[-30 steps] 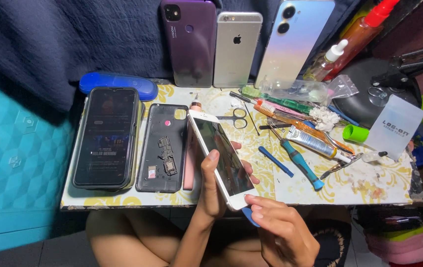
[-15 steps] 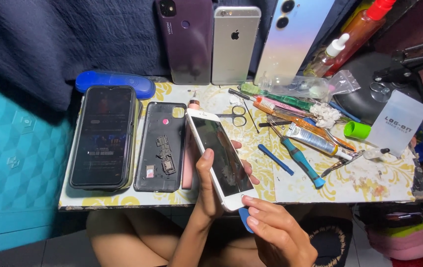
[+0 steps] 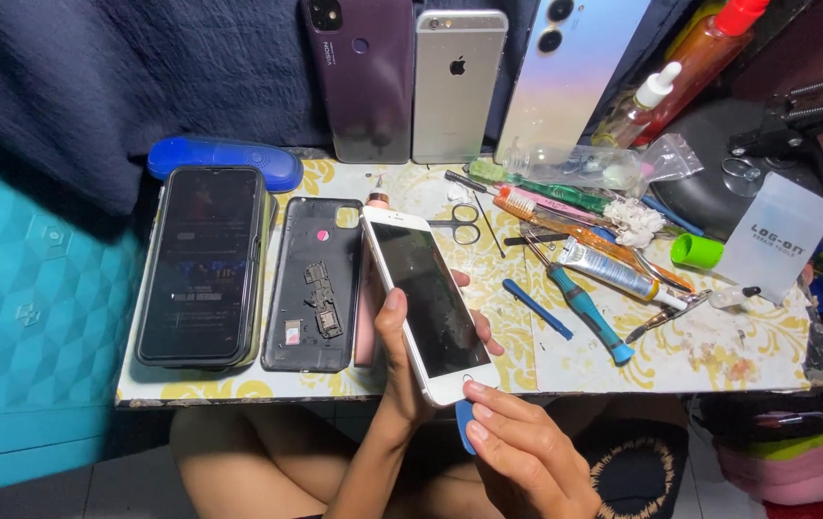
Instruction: The person is disassembling a smartphone by using a plastic prying tool to separate the screen from the housing.
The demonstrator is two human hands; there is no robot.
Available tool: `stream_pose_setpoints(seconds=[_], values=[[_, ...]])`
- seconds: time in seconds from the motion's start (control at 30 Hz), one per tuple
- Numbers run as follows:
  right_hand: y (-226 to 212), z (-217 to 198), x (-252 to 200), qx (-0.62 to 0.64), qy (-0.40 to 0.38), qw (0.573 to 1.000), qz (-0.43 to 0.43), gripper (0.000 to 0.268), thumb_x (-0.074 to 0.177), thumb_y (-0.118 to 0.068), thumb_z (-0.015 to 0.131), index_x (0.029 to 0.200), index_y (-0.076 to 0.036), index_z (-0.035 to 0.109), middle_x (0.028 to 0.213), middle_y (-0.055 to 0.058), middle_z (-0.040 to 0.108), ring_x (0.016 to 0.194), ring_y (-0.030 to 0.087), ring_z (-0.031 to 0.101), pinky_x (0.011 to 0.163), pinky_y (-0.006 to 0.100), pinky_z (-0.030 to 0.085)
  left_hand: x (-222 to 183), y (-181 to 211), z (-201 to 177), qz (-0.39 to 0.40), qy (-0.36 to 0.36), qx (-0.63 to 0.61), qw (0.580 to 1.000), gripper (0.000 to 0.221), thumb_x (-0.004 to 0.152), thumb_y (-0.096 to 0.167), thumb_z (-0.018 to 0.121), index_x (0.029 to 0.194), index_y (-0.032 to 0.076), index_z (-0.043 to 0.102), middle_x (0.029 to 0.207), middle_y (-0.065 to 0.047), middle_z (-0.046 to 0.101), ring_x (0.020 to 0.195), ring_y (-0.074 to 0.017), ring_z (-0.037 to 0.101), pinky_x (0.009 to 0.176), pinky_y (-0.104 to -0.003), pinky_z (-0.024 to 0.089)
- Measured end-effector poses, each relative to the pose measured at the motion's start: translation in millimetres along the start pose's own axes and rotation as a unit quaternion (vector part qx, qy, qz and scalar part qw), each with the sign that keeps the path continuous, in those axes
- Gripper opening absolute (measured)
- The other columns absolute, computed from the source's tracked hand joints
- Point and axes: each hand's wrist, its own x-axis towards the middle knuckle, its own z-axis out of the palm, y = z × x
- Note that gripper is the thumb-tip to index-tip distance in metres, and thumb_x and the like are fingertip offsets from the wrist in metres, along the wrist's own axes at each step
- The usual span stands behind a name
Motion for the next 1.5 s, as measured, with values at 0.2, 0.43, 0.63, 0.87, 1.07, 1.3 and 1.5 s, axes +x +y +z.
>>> stream_pose_setpoints(seconds=[0.2, 0.43, 0.63, 0.87, 1.07, 1.3, 1.5], values=[[-4, 4, -3, 0.000, 0.003, 1.000, 0.011, 0.025, 0.091, -0.004, 0.069, 0.115, 0.002, 0.068, 0.116, 0.015, 0.073, 0.121, 0.039, 0.075, 0.108, 0.043, 0.064, 0, -1, -1, 0.013, -0.016, -0.004, 1.000, 0.076, 0.086, 0.074, 0.038, 0.118, 0.007, 0.059, 0.072, -0.020, 0.068, 0.062, -0.0305, 0.069, 0.058, -0.038, 0.049], [-6, 19, 11, 0.000, 0.106, 0.993, 0.049, 0.007, 0.085, -0.002, 0.072, 0.091, -0.001, 0.070, 0.092, 0.015, 0.076, 0.097, 0.032, 0.083, 0.088, 0.030, 0.068, 3, -1, -3, -0.010, -0.013, -0.001, 1.000, 0.077, 0.085, 0.074, 0.038, 0.117, 0.007, 0.059, 0.069, -0.020, 0.068, 0.060, -0.0335, 0.069, 0.054, -0.038, 0.046], [-2, 5, 18, 0.019, 0.066, 0.998, 0.003, 0.013, 0.086, 0.001, 0.071, 0.098, -0.001, 0.067, 0.092, 0.018, 0.074, 0.094, 0.033, 0.083, 0.084, 0.031, 0.069, 4, -4, -4, -0.013, -0.008, 0.015, 1.000, 0.077, 0.085, 0.073, 0.037, 0.117, 0.007, 0.059, 0.068, -0.021, 0.067, 0.060, -0.0342, 0.069, 0.058, -0.040, 0.047], [10, 3, 14, 0.144, -0.009, 0.989, 0.008, 0.011, 0.099, -0.002, 0.056, 0.108, -0.001, 0.061, 0.119, 0.028, 0.072, 0.119, 0.045, 0.075, 0.106, 0.050, 0.063, 4, -8, -8, -0.026, -0.013, 0.003, 1.000, 0.078, 0.084, 0.075, 0.039, 0.121, 0.008, 0.056, 0.068, -0.020, 0.065, 0.060, -0.0318, 0.068, 0.047, -0.032, 0.048], [-7, 10, 15, 0.080, 0.020, 0.996, 0.034, 0.011, 0.100, -0.004, 0.052, 0.108, -0.002, 0.058, 0.119, 0.026, 0.073, 0.118, 0.044, 0.077, 0.107, 0.050, 0.064, 6, -10, -7, -0.016, 0.010, 0.014, 1.000, 0.078, 0.083, 0.074, 0.039, 0.122, 0.008, 0.057, 0.070, -0.019, 0.067, 0.062, -0.0309, 0.068, 0.052, -0.037, 0.046], [-16, 20, 17, 0.038, 0.074, 0.995, 0.047, 0.005, 0.099, -0.003, 0.053, 0.103, -0.001, 0.056, 0.117, 0.028, 0.072, 0.112, 0.041, 0.079, 0.106, 0.049, 0.066, 5, -10, -6, -0.011, 0.018, 0.021, 1.000, 0.079, 0.081, 0.076, 0.040, 0.122, 0.010, 0.056, 0.072, -0.018, 0.067, 0.066, -0.0297, 0.068, 0.060, -0.039, 0.047], [-8, 25, 9, 0.018, 0.086, 0.996, 0.019, 0.007, 0.100, -0.001, 0.051, 0.106, -0.001, 0.054, 0.116, 0.025, 0.072, 0.111, 0.042, 0.079, 0.105, 0.052, 0.067, 4, -10, -3, 0.016, 0.009, 0.038, 0.999, 0.077, 0.081, 0.077, 0.041, 0.118, 0.011, 0.055, 0.072, -0.016, 0.067, 0.066, -0.0290, 0.068, 0.060, -0.038, 0.047]])
